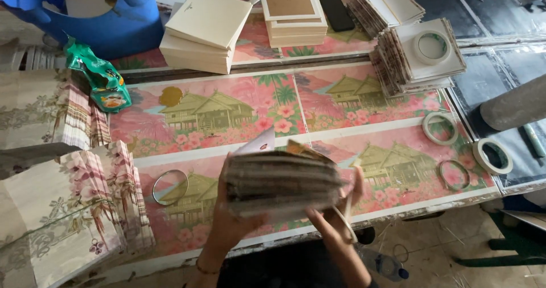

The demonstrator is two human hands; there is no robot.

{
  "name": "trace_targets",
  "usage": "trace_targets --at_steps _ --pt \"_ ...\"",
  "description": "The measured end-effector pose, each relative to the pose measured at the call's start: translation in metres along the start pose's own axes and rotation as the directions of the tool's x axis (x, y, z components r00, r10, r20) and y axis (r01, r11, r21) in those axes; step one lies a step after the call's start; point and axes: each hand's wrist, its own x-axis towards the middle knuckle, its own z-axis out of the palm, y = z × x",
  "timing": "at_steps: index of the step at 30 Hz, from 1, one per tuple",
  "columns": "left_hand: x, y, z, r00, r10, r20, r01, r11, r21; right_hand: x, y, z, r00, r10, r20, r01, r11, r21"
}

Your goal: The person applies adhesive to the edges of a white paper insert and places it inside a patterned book cover. They repeat this process for several items, stacking the completed books on the table. Finally, they gather the stack of finished books and place them on top of a larger pile of similar items.

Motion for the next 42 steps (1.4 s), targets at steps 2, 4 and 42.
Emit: trace_targets --at_steps 2,4,42 --pt "-0.001 0.010 -0.003 0.995 0.086 0.056 -0.089 0.995 0.043 -0.008 0.031 -0.030 0.983 -0.162 0.082 0.165 0.986 -0.026" --pt "0.007 0.014 -0.008 0.940 0.226 0.257 -0.226 0.974 -0.029 -0.018 0.086 -0.066 0.974 -0.027 0.224 0.071 0.979 -0.191" --pt "0.292 -0.111 0.158 0.831 -0.416 -0.369 0.397 0.909 -0.130 0.089 0.088 -0.178 0.906 -0.420 -0.051 0.184 0.501 -0.845"
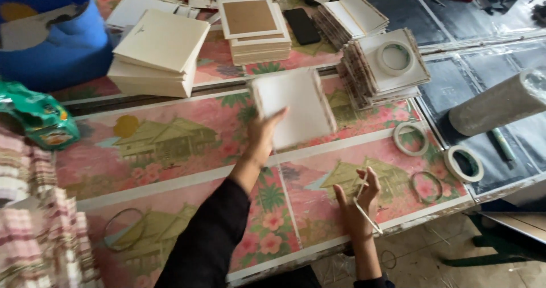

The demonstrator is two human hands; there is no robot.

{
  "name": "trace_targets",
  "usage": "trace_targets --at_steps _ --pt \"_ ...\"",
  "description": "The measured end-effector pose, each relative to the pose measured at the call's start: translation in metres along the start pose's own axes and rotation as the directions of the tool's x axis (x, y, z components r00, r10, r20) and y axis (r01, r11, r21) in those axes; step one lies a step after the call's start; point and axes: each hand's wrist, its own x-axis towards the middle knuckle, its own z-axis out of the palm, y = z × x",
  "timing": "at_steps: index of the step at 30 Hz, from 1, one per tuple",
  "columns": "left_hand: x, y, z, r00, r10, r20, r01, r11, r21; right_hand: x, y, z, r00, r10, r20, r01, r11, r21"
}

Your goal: The person applies adhesive to the edges of a white paper insert and places it inside a patterned book cover. They repeat this process for several items, stacking the completed books on the table. Finally, they gather the stack of finished books and place them on top of a larger pile of similar items.

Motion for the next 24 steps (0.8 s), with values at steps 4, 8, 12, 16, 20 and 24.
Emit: trace_targets --at_steps 4,8,12,16,20,24 --pt "0.038 0.008 0.068 0.999 0.052 0.017 -0.055 0.937 0.344 -0.002 0.004 0.003 0.996 0.074 0.039 -0.080 0.979 0.188" --pt "0.077 -0.010 0.119 1.000 -0.010 -0.026 0.021 0.886 0.462 0.002 -0.002 -0.002 0.993 0.109 0.049 -0.117 0.966 0.230" --pt "0.087 -0.016 0.159 0.997 -0.019 -0.076 0.043 0.946 0.322 0.018 0.055 -0.011 0.999 0.035 -0.015 -0.036 0.989 -0.145" --pt "0.040 0.022 0.152 0.998 0.016 -0.066 0.006 0.948 0.319 0.089 0.097 -0.031 0.975 0.180 -0.128 -0.217 0.888 -0.406" --pt "0.047 0.012 0.136 0.955 0.268 -0.128 -0.240 0.950 0.199 0.104 0.150 -0.036 0.982 0.190 -0.012 -0.167 0.832 -0.529" --pt "0.047 0.000 0.116 0.913 0.378 -0.150 -0.364 0.924 0.113 0.102 0.165 -0.026 0.980 0.198 -0.024 -0.187 0.872 -0.452"
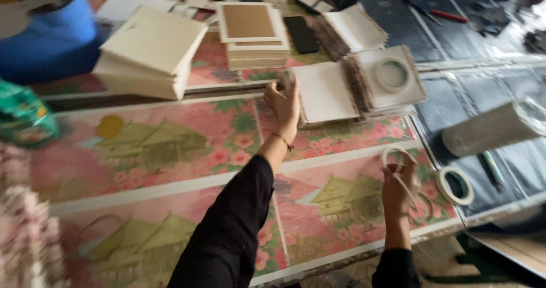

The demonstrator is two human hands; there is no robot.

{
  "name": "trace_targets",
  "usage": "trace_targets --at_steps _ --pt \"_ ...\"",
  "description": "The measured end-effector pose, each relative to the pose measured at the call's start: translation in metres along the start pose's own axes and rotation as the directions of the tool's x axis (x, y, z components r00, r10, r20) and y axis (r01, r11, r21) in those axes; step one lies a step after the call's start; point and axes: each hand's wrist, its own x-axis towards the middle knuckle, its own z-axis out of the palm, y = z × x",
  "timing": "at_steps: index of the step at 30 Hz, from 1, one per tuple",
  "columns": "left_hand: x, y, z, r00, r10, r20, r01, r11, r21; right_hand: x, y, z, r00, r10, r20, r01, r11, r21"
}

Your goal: The person applies adhesive to the edges of a white paper insert and places it inside a patterned book cover. They repeat this process for several items, stacking the completed books on the table. Finally, they gather the stack of finished books and place them on top of a larger pile of similar items.

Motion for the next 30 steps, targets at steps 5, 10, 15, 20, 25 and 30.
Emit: trace_targets --at_steps 5,10,15,20,25,30 --pt "-0.065 0.010 -0.143 0.863 0.484 0.145 -0.484 0.874 -0.035 0.014 -0.114 -0.032 0.997 -0.038 -0.072 0.052 0.975 0.215" --pt "-0.135 0.094 -0.320 0.752 0.619 0.227 -0.657 0.733 0.175 0.073 -0.204 -0.012 0.883 -0.394 -0.257 0.463 0.823 0.329" --pt "-0.163 0.143 -0.466 0.667 0.733 0.130 -0.614 0.443 0.653 0.042 -0.253 -0.023 0.751 -0.615 -0.240 0.660 0.713 0.237" --pt "-0.204 0.176 -0.551 0.704 0.706 0.080 -0.342 0.237 0.909 -0.095 -0.260 -0.029 0.734 -0.652 -0.192 0.658 0.612 0.439" --pt "-0.214 0.211 -0.596 0.710 0.697 0.096 -0.344 0.225 0.911 -0.191 -0.249 -0.019 0.816 -0.277 0.507 0.093 0.929 0.358" --pt "-0.197 0.216 -0.639 0.760 0.597 0.258 -0.347 0.037 0.937 -0.203 -0.224 0.006 0.804 -0.498 0.324 0.419 0.863 0.283"
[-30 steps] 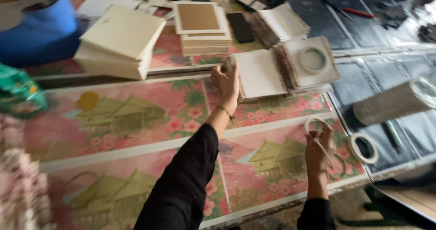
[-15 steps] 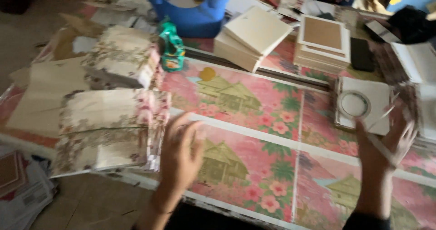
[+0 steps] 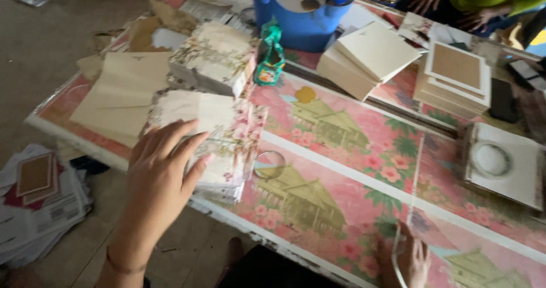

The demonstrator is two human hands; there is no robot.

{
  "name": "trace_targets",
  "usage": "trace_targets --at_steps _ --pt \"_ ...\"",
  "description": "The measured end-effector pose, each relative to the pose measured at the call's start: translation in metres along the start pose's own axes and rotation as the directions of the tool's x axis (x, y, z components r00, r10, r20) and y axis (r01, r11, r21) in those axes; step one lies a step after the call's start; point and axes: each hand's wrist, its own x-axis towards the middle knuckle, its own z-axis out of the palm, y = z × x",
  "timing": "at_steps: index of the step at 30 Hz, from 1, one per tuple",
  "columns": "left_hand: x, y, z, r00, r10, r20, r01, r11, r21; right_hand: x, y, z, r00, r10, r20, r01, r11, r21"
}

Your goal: The person applies adhesive to the edges of a white paper insert and places it inside a patterned book cover. They repeat this process for several items, stacking the completed books on the table. Finally, they gather the stack of finished books and place them on top of a larger pile of similar items.

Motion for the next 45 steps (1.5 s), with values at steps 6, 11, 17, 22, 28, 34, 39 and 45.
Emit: trace_targets --at_steps 6,11,17,22,28,34,39,45 --pt "0.001 -0.049 0.016 0.990 -0.009 0.141 0.000 0.998 0.062 0.001 -0.018 -0.010 0.998 0.048 -0.031 -0.046 0.998 0.035" --pt "0.006 -0.073 0.030 0.987 0.057 0.149 -0.065 0.997 0.047 -0.001 -0.024 -0.017 0.998 0.053 -0.045 -0.051 0.997 0.053" --pt "0.003 -0.079 0.034 0.934 0.187 0.304 -0.225 0.970 0.094 0.001 -0.028 -0.022 0.999 0.054 -0.005 -0.054 0.997 0.055" --pt "0.003 -0.081 0.017 0.937 0.239 0.253 -0.153 0.936 -0.317 0.005 -0.036 -0.029 0.989 0.116 0.088 -0.118 0.993 0.025" --pt "-0.018 -0.077 0.026 0.928 0.244 0.283 -0.216 0.968 -0.126 -0.003 -0.018 -0.007 0.995 -0.028 -0.097 0.023 0.998 -0.055" --pt "-0.026 -0.067 0.027 0.950 0.274 0.151 -0.207 0.913 -0.352 -0.002 -0.019 -0.008 0.997 -0.023 -0.075 0.019 0.999 -0.049" --pt "-0.047 -0.066 0.054 0.932 0.364 0.008 -0.353 0.910 -0.217 -0.002 -0.022 -0.013 0.999 -0.010 -0.050 0.007 0.999 -0.049" --pt "-0.059 -0.059 0.048 0.869 0.486 -0.090 -0.493 0.864 -0.105 0.001 -0.028 -0.016 0.999 0.014 -0.035 -0.016 0.998 -0.064"
